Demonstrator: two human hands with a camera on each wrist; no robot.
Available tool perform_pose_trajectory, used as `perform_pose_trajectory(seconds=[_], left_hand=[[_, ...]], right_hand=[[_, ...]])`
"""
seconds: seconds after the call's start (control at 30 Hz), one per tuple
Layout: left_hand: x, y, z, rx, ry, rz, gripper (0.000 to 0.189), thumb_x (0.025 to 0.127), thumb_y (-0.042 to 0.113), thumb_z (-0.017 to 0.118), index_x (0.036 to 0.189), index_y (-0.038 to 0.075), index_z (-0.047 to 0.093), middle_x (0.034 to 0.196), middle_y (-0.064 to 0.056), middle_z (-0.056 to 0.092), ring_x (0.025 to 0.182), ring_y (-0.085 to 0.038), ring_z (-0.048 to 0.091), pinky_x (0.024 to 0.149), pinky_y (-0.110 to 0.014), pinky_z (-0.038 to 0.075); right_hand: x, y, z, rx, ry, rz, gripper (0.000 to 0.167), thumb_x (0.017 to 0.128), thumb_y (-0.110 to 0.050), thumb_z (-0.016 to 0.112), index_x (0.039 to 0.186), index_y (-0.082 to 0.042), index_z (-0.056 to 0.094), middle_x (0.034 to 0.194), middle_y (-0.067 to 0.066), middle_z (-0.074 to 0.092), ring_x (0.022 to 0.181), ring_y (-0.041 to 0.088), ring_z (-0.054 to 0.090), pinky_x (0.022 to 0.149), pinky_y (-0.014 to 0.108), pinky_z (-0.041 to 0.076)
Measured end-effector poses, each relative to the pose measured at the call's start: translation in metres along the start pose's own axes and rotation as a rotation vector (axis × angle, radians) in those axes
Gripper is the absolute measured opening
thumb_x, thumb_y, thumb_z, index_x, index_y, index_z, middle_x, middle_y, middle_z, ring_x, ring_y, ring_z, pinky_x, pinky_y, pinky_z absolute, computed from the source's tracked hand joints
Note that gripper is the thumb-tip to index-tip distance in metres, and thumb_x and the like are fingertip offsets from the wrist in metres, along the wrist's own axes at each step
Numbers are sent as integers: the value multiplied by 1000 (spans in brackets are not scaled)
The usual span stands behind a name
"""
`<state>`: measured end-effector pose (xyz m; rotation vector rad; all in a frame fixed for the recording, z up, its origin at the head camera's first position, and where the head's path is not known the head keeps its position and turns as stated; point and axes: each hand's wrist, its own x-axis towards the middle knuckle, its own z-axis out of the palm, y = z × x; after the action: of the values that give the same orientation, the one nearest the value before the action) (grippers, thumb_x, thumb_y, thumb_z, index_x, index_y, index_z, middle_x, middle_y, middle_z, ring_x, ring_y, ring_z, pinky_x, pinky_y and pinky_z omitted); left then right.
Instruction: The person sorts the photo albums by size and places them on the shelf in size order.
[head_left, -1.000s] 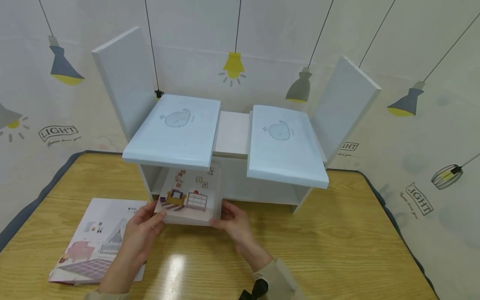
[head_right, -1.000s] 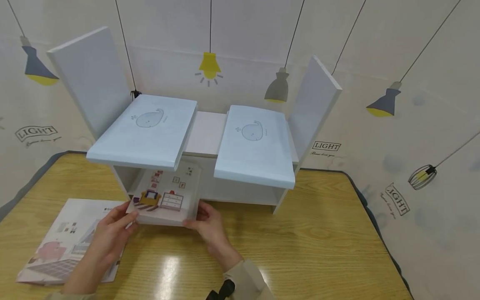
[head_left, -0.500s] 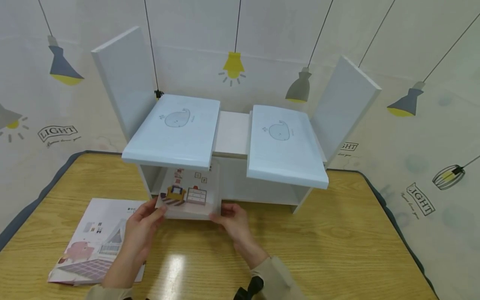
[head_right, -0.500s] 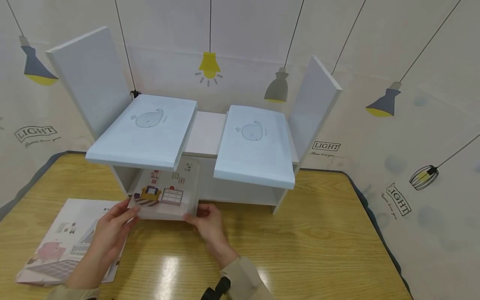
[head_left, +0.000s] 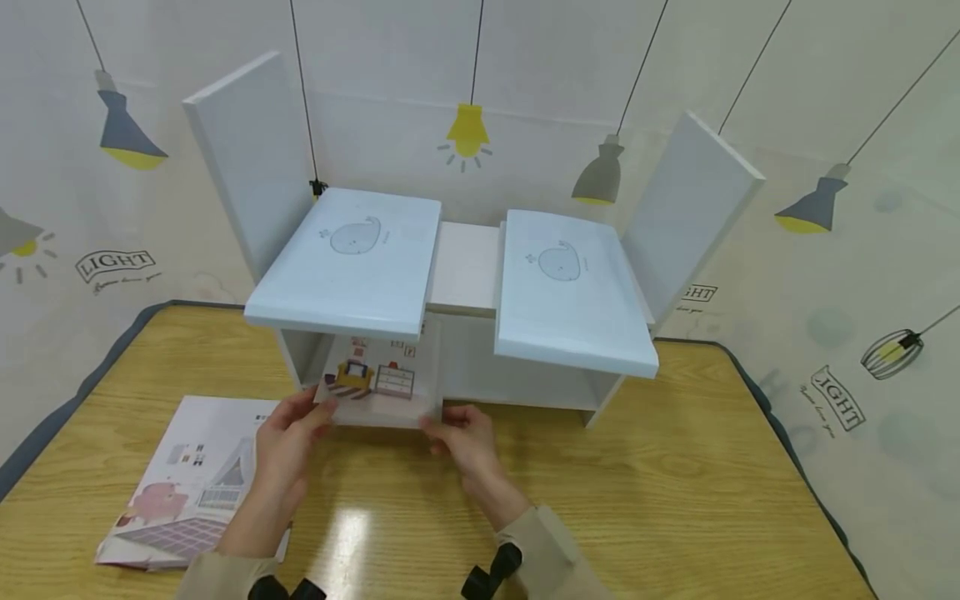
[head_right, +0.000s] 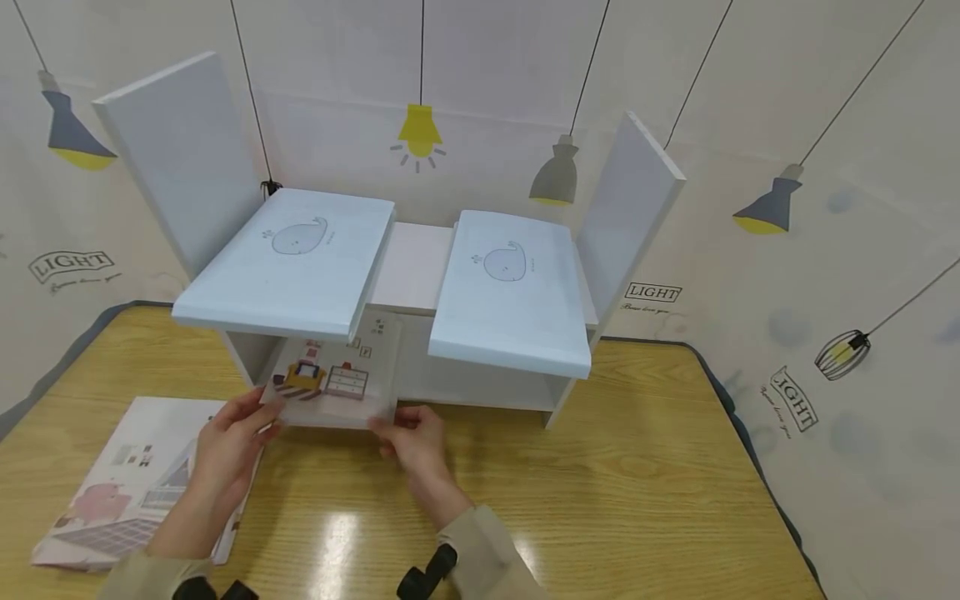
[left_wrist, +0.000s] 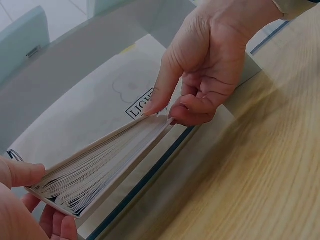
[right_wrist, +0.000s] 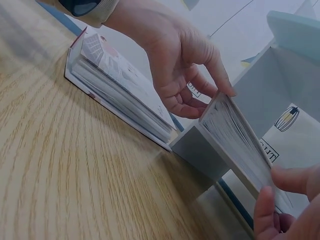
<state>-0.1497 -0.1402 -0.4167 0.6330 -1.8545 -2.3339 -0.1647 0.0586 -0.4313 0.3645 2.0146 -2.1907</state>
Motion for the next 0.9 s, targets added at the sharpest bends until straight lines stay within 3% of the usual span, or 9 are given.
perform_pose_trajectory(seconds=[0.27,0.67,0.9], left_hand=[[3,1,5,-45,57,28,18,85,7,67,97,17,58,85,13,59,76,-4,55,72,-19,49],[10,3,10,-36,69,45,18,86,6,66,99,12,56,84,15,59,78,-3,55,75,-21,50],[13,5,15,-56,90,52,17,84,4,68,92,16,58,80,13,58,76,-3,54,75,-22,50]], right_hand=[[4,1,2,50,4,2,35,77,-1,74,103,11,55,78,7,59,56,9,55,53,18,49],[10,1,3,96,19,58,31,78,-8,76,95,5,54,66,4,58,48,6,53,44,18,47],[15,1,3,96,30,93,35,78,-12,77,98,4,54,70,4,58,50,8,54,44,18,47]])
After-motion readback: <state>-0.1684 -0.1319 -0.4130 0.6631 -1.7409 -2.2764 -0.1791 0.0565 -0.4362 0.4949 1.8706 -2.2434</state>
